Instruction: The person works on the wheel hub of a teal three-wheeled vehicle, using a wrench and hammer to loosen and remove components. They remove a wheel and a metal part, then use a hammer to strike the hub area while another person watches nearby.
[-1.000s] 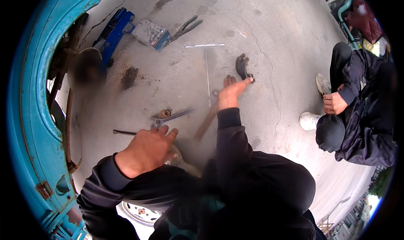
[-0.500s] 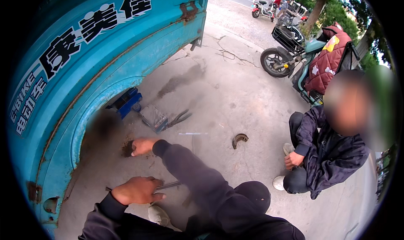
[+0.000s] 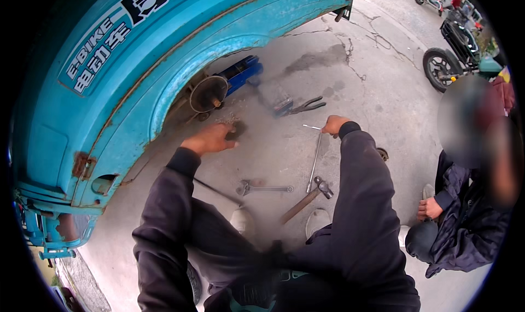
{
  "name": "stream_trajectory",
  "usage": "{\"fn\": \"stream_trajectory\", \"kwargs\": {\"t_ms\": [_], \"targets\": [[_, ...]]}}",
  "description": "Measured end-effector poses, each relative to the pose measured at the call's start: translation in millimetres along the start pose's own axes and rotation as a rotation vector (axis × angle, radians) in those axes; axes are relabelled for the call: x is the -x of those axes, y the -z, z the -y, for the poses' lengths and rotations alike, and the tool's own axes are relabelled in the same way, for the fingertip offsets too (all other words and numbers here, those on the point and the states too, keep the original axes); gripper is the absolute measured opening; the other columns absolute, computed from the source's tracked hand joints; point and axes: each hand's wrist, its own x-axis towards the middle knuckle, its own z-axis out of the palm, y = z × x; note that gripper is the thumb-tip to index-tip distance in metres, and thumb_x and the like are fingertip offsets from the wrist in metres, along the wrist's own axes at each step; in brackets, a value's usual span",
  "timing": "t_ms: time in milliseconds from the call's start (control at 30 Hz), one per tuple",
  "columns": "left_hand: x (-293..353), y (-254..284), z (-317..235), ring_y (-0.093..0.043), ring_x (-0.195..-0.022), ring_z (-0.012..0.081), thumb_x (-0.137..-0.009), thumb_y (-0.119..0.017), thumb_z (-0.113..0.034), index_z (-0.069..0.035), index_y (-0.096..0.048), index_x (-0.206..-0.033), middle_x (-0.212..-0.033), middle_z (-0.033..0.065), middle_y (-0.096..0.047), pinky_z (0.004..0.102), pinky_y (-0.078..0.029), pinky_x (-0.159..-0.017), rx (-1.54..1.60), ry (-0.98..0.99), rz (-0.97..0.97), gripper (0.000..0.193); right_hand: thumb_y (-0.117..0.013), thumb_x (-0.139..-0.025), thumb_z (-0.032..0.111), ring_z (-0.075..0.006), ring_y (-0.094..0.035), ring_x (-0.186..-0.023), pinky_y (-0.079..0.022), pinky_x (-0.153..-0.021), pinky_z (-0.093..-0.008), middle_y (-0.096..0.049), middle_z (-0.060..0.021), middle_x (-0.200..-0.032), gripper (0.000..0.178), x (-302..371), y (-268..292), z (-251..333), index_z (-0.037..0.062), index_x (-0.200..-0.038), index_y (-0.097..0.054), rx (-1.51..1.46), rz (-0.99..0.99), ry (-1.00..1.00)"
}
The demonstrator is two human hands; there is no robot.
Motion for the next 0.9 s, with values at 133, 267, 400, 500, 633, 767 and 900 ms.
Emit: {"fn": "stream_trajectory", "kwargs": {"t_ms": [133,267,400,500,633,767,900], "targets": [[20,4,11,-0.056,-0.122,0.0393,-0.089,-0.067,-0.043,-0.003,-0.058,-0.132,-0.129,0.0238,-0.061,0.0454,-0.045,-0.102,0.096,0.090,-0.111,0.060,-0.070,-0.085,0.035,-0.0271,-0.072,-0.070,-0.054,-0.065,-0.0408,-0.071,-0.0167,-0.076,0.041,-23,11,-37,-0.0054,-0.092,-0.071,-0.018,-0.278,0.129],[25,4,26,-0.055,-0.124,0.0401,-0.089,-0.066,-0.042,-0.002,-0.056,-0.134,-0.128,0.0243,-0.062,0.0453,-0.045,-0.103,-0.076,0.291,-0.284,0.060,-0.069,-0.082,0.036,-0.0405,-0.068,-0.097,-0.053,-0.083,-0.0476,-0.070,-0.0271,-0.100,0.043,-33,22,-6,-0.0061,-0.094,-0.072,-0.073,-0.399,0.203],[12,-5,64,-0.056,-0.122,0.0418,-0.090,-0.065,-0.038,-0.002,-0.055,-0.133,-0.128,0.0260,-0.061,0.0465,-0.046,-0.101,-0.081,0.424,-0.469,0.058,-0.069,-0.086,0.036,-0.0346,-0.071,-0.084,-0.052,-0.079,-0.0459,-0.072,-0.0224,-0.090,0.045,-17,18,45,-0.0078,-0.093,-0.071,-0.135,-0.242,0.235],[0,-6,102,-0.058,-0.119,0.0420,-0.089,-0.066,-0.035,0.000,-0.055,-0.132,-0.124,0.0277,-0.063,0.0472,-0.047,-0.099,-0.061,0.510,-0.583,0.056,-0.069,-0.089,0.034,-0.0298,-0.067,-0.071,-0.050,-0.070,-0.0433,-0.070,-0.0158,-0.076,0.038,-20,15,69,-0.0040,-0.094,-0.068,-0.118,-0.241,0.307],[3,-14,95,-0.061,-0.115,0.0407,-0.089,-0.066,-0.033,0.000,-0.058,-0.128,-0.119,0.0260,-0.066,0.0461,-0.048,-0.097,-0.044,0.532,-0.414,0.052,-0.069,-0.089,0.034,-0.0297,-0.069,-0.076,-0.051,-0.074,-0.0430,-0.070,-0.0163,-0.077,0.038,-22,15,72,-0.0035,-0.090,-0.069,-0.061,-0.258,0.326],[10,-7,78,-0.067,-0.103,0.0381,-0.089,-0.067,-0.032,-0.006,-0.065,-0.118,-0.105,0.0204,-0.071,0.0443,-0.052,-0.090,-0.096,0.518,-0.345,0.039,-0.069,-0.089,0.034,-0.0322,-0.068,-0.084,-0.051,-0.078,-0.0444,-0.070,-0.0181,-0.088,0.038,-20,15,61,-0.0029,-0.094,-0.070,-0.060,-0.261,0.311],[7,1,67,-0.070,-0.089,0.0356,-0.087,-0.068,-0.033,-0.010,-0.070,-0.105,-0.090,0.0149,-0.074,0.0455,-0.055,-0.079,-0.267,0.491,-0.567,0.029,-0.068,-0.089,0.033,-0.0354,-0.070,-0.094,-0.053,-0.084,-0.0467,-0.071,-0.0222,-0.105,0.040,-2,24,53,-0.0035,-0.107,-0.070,-0.122,-0.242,0.240]]}}
